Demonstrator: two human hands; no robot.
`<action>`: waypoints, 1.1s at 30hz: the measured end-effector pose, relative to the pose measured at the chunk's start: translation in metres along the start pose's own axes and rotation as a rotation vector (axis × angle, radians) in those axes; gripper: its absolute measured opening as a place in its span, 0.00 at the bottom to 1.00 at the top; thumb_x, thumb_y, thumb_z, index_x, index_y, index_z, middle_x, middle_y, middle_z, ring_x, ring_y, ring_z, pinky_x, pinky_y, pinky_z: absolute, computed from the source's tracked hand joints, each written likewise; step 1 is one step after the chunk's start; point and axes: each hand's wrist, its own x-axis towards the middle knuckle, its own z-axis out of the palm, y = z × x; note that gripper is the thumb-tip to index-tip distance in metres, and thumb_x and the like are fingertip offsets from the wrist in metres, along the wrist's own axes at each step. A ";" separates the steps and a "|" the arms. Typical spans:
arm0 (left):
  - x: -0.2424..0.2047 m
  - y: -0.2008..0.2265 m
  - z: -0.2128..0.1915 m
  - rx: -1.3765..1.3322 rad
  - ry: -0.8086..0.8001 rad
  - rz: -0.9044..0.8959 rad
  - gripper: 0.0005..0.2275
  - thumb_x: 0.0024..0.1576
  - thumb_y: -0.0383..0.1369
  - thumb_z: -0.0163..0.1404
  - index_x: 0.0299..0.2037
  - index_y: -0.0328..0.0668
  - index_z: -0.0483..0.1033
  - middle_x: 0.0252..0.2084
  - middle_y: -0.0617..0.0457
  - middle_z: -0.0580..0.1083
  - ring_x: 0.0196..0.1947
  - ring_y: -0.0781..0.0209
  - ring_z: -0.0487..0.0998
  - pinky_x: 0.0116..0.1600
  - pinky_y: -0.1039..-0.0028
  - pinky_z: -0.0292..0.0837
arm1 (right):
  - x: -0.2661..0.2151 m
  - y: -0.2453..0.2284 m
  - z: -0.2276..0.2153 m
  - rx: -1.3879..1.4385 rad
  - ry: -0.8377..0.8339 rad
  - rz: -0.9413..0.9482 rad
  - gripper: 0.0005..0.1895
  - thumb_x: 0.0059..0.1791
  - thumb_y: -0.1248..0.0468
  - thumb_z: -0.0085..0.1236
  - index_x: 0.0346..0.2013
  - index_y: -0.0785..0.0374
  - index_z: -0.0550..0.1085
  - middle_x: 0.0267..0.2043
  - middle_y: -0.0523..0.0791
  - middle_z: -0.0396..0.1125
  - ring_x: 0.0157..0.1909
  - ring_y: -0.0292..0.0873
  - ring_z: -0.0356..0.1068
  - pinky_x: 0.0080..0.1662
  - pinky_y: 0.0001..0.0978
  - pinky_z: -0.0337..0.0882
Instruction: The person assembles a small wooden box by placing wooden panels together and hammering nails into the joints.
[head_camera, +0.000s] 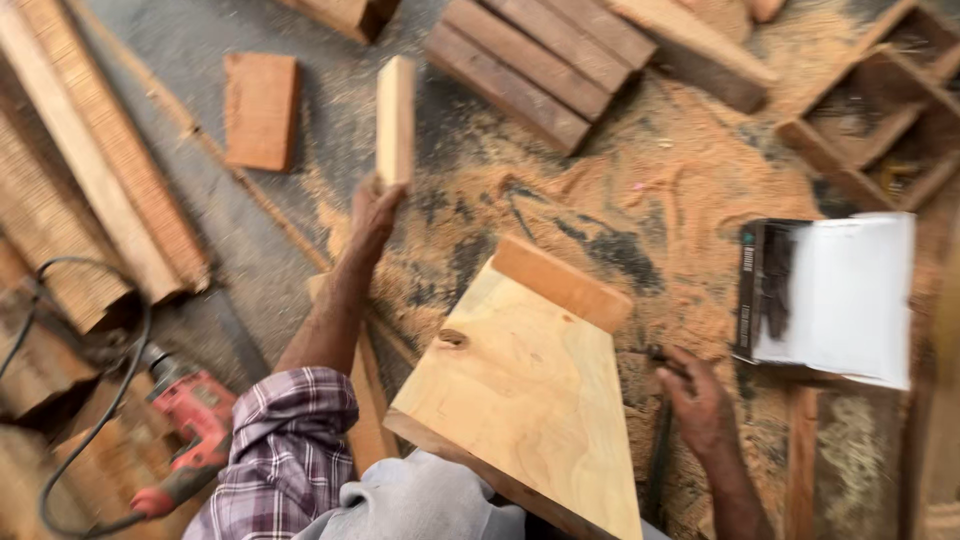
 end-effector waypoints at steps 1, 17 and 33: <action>-0.017 0.006 -0.001 -0.245 -0.091 0.085 0.29 0.64 0.39 0.55 0.69 0.20 0.70 0.58 0.28 0.76 0.56 0.43 0.75 0.60 0.58 0.77 | 0.004 -0.001 -0.003 0.075 0.028 -0.023 0.25 0.53 0.51 0.52 0.64 0.49 0.71 0.66 0.50 0.67 0.63 0.53 0.71 0.61 0.51 0.74; -0.135 0.087 0.068 0.732 -0.725 0.494 0.31 0.56 0.29 0.56 0.71 0.51 0.60 0.72 0.45 0.59 0.66 0.46 0.66 0.65 0.54 0.69 | 0.023 -0.039 0.015 0.207 0.085 -0.238 0.30 0.54 0.47 0.51 0.67 0.59 0.67 0.63 0.55 0.68 0.61 0.53 0.71 0.60 0.49 0.74; -0.147 0.070 0.064 0.251 -0.606 0.361 0.20 0.62 0.41 0.54 0.61 0.41 0.74 0.57 0.44 0.76 0.59 0.54 0.76 0.62 0.60 0.73 | -0.002 -0.054 0.039 0.201 0.069 -0.098 0.33 0.53 0.53 0.50 0.72 0.56 0.58 0.64 0.59 0.65 0.58 0.57 0.73 0.54 0.50 0.77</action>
